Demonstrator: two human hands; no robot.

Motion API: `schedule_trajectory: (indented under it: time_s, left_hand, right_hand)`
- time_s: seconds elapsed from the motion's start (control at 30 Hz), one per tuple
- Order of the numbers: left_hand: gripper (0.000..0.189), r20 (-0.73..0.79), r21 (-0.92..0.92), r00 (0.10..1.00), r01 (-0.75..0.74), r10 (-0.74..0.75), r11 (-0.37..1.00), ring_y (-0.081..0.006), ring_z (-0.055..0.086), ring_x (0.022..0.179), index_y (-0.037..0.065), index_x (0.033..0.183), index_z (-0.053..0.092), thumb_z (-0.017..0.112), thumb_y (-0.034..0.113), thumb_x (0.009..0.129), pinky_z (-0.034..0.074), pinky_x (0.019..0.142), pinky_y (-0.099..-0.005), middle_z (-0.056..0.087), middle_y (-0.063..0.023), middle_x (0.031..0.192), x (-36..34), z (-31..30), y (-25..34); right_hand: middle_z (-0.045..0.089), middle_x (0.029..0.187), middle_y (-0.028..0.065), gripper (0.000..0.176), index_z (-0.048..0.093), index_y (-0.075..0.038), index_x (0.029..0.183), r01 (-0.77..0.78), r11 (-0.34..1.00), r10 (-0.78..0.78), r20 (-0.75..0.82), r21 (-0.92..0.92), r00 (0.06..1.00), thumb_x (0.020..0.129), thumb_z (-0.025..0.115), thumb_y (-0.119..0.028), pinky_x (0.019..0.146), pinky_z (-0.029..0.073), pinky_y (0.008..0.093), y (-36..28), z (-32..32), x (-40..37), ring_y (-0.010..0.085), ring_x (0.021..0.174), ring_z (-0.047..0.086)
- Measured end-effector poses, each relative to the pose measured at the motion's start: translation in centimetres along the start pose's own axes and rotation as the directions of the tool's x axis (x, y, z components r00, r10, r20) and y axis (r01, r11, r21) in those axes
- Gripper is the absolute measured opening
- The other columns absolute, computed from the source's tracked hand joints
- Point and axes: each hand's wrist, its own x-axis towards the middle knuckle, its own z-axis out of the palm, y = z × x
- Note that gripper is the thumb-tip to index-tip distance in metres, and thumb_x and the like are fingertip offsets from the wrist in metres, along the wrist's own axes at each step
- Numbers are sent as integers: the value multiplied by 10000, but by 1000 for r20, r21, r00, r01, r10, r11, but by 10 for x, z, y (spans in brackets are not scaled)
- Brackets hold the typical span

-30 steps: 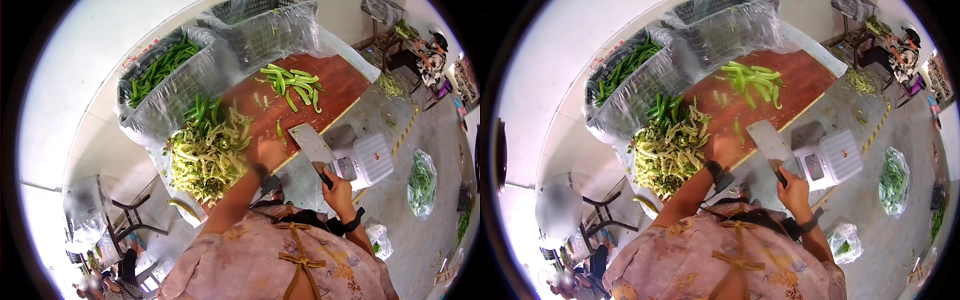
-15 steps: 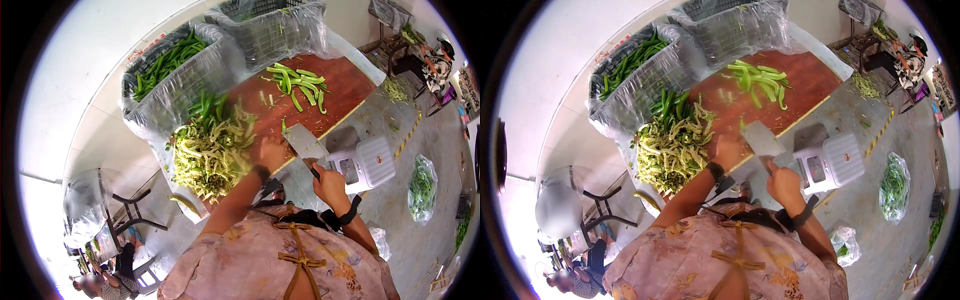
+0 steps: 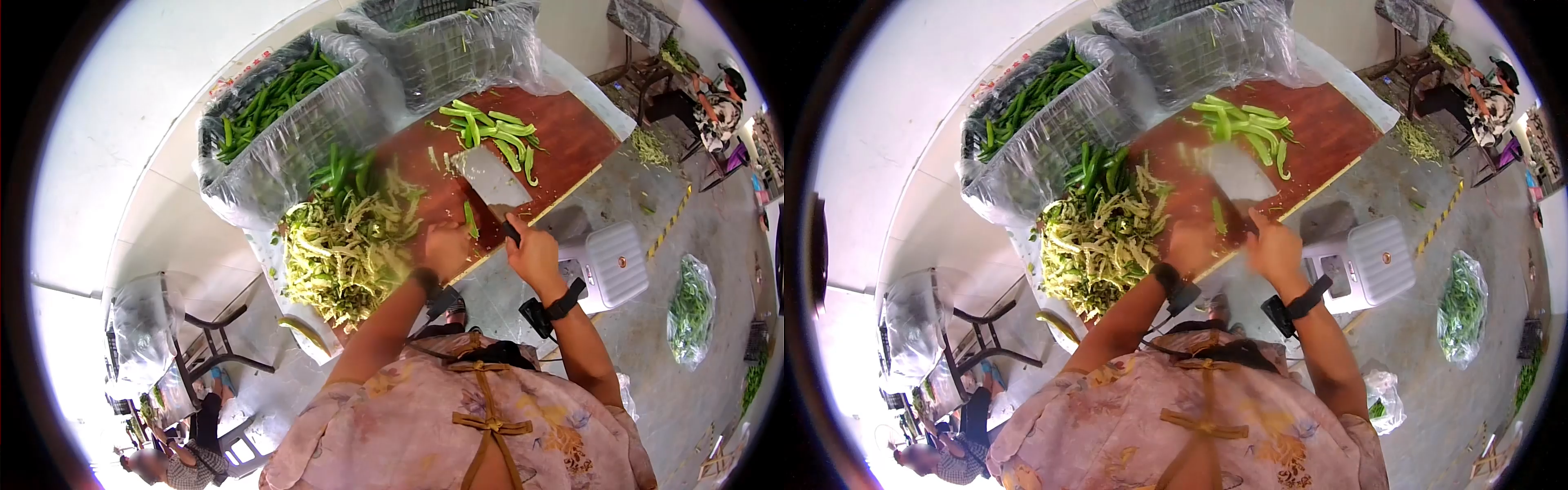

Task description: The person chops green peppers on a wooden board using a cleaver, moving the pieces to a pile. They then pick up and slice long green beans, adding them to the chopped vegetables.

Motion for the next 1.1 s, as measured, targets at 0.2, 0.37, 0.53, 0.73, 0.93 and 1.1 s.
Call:
schedule_trajectory:
  time_s: [0.2, 0.37, 0.53, 0.73, 0.93, 1.1]
  left_hand:
    - [213, -370, -186, 919, -217, 136, 958, -290, 571, 897, 111, 925, 690, 599, 114, 732, 445, 777, -416, 612, -76, 859, -10, -6, -28]
    - [183, -210, -193, 957, -241, 200, 951, -300, 549, 924, 101, 906, 668, 610, 103, 732, 430, 798, -426, 581, -81, 935, -26, -22, -13]
    - [139, -111, -189, 968, -244, 226, 951, -311, 540, 932, 82, 879, 634, 589, 142, 762, 416, 841, -434, 566, -84, 957, -16, -26, -7]
    - [147, -152, 110, 988, 44, -27, 993, -297, 576, 888, 78, 885, 625, 561, 175, 795, 470, 750, -424, 596, -94, 904, 20, -3, -4]
    - [146, -138, 68, 979, 161, -150, 985, -314, 615, 854, 69, 862, 615, 595, 127, 730, 498, 704, -433, 613, -114, 898, 39, 10, 15]
    - [233, -136, -88, 987, 79, -91, 993, -329, 614, 816, 59, 933, 582, 620, 80, 704, 506, 702, -431, 604, -126, 899, 43, 18, 11]
  right_hand:
    - [646, 793, 202, 419, 639, -115, 1175, 14, 999, -14, 0, 41, 1000, 759, 657, -160, 638, 496, 459, 28, -16, -36, 385, 710, 625]
    - [635, 761, 193, 428, 644, -111, 1162, -13, 998, 13, -4, 57, 1000, 737, 681, -149, 621, 490, 452, 42, -15, -84, 369, 679, 619]
    - [634, 758, 191, 444, 641, -115, 1167, -55, 995, 55, 7, 86, 998, 726, 692, -140, 621, 488, 446, 44, -17, -109, 371, 684, 616]
    - [627, 740, 173, 465, 625, -133, 1186, -60, 997, 59, 26, 42, 998, 726, 696, -141, 646, 475, 458, 48, -14, -119, 367, 659, 605]
    - [622, 731, 169, 476, 609, -147, 1208, -86, 996, 86, 86, -4, 993, 738, 687, -141, 670, 468, 474, 47, -17, -119, 368, 649, 604]
    - [622, 734, 174, 497, 588, -155, 1230, -72, 997, 72, 90, -3, 993, 743, 688, -148, 653, 473, 472, 51, -14, -121, 368, 645, 606]
